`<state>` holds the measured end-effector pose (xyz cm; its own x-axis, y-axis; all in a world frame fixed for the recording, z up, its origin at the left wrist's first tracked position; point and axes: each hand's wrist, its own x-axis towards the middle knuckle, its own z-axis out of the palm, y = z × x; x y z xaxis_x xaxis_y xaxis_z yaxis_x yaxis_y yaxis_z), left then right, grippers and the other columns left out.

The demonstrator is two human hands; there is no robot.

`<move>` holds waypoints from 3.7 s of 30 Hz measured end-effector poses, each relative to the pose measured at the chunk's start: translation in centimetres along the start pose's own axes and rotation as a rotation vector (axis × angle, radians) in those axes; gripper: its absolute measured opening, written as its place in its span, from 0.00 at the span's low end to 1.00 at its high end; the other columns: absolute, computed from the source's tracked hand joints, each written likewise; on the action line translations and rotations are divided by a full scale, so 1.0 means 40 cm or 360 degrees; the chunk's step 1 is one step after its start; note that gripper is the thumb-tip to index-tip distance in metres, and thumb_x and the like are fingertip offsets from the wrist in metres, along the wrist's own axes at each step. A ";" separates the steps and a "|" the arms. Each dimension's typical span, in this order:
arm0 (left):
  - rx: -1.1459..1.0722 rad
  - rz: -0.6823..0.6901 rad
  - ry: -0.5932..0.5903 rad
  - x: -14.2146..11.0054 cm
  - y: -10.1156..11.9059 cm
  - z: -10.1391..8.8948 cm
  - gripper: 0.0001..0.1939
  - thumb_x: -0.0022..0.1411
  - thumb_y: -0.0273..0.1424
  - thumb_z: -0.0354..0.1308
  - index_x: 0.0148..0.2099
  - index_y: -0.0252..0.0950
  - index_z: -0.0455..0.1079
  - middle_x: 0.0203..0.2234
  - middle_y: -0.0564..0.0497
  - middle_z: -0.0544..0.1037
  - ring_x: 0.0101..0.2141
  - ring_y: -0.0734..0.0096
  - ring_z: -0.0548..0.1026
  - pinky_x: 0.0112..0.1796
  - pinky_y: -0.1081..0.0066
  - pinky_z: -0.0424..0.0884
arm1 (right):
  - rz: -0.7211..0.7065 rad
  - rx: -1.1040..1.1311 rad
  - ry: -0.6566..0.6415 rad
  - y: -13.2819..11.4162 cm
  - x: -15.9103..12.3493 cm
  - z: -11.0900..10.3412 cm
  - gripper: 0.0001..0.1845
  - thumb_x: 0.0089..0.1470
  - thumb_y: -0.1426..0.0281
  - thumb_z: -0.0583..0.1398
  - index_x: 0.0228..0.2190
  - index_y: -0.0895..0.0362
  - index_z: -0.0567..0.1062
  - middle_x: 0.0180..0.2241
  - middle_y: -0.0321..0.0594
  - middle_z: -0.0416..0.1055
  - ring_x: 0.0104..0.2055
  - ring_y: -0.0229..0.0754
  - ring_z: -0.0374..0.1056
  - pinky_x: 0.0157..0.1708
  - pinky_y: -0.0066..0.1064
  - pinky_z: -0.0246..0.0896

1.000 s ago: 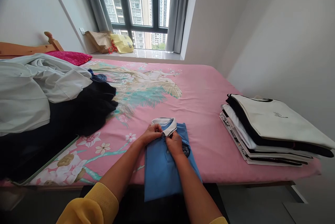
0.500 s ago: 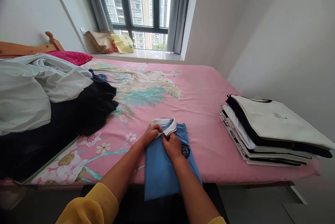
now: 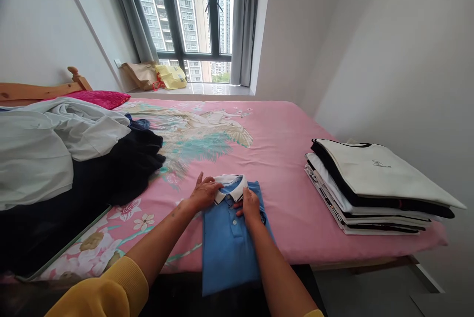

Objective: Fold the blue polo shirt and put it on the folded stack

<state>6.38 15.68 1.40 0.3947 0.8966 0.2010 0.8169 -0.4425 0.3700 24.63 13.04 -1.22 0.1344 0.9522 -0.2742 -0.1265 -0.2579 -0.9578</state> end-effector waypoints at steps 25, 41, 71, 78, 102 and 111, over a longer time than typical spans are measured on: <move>0.0086 -0.0556 -0.0146 0.073 -0.015 -0.055 0.14 0.51 0.27 0.54 0.38 0.44 0.76 0.36 0.48 0.80 0.43 0.57 0.72 0.47 0.57 0.56 | -0.0901 -0.1960 -0.0202 -0.163 0.164 -0.035 0.12 0.47 0.75 0.54 0.32 0.54 0.74 0.38 0.42 0.70 0.42 0.42 0.64 0.38 0.29 0.54; -0.0410 -0.0907 -0.0032 0.070 -0.035 -0.066 0.12 0.52 0.38 0.53 0.24 0.38 0.72 0.24 0.48 0.77 0.32 0.65 0.73 0.30 0.72 0.60 | -0.0754 -0.1610 -0.0167 -0.145 0.179 -0.034 0.08 0.48 0.70 0.58 0.32 0.53 0.75 0.35 0.42 0.73 0.39 0.44 0.66 0.38 0.32 0.54; -0.1075 -0.1112 -0.0138 -0.088 -0.090 -0.015 0.16 0.42 0.42 0.64 0.24 0.35 0.66 0.15 0.57 0.69 0.18 0.76 0.65 0.21 0.76 0.57 | -0.0302 -0.1061 -0.0152 -0.020 0.099 -0.270 0.20 0.45 0.52 0.59 0.29 0.57 0.75 0.26 0.38 0.74 0.30 0.40 0.68 0.29 0.27 0.59; -0.0820 -0.1093 0.0145 -0.111 -0.016 -0.030 0.15 0.51 0.44 0.57 0.26 0.37 0.65 0.20 0.55 0.70 0.26 0.71 0.69 0.27 0.74 0.60 | -0.0263 -0.1084 -0.0015 -0.060 0.150 -0.204 0.13 0.47 0.59 0.59 0.25 0.57 0.73 0.26 0.37 0.73 0.30 0.39 0.67 0.28 0.25 0.58; -0.2427 -0.1688 -0.0134 -0.463 0.265 0.096 0.22 0.40 0.38 0.71 0.36 0.32 0.71 0.27 0.49 0.76 0.26 0.71 0.75 0.25 0.75 0.70 | 0.0578 0.0033 -0.0504 0.123 -0.363 -0.378 0.29 0.50 0.48 0.57 0.42 0.58 0.73 0.44 0.49 0.72 0.45 0.46 0.68 0.35 0.33 0.68; -0.2508 -0.1648 -0.0259 -0.497 0.232 0.045 0.24 0.40 0.36 0.71 0.39 0.35 0.68 0.26 0.53 0.76 0.26 0.72 0.75 0.26 0.75 0.70 | 0.0496 0.0379 -0.0384 0.113 -0.379 -0.332 0.19 0.50 0.57 0.61 0.39 0.57 0.71 0.32 0.39 0.71 0.30 0.36 0.68 0.23 0.26 0.67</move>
<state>6.88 -6.24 -0.79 0.1747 0.7349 -0.6553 -0.3147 0.6723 0.6700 35.06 -4.73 -2.55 -0.1752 0.8533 -0.4910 -0.3510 -0.5201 -0.7787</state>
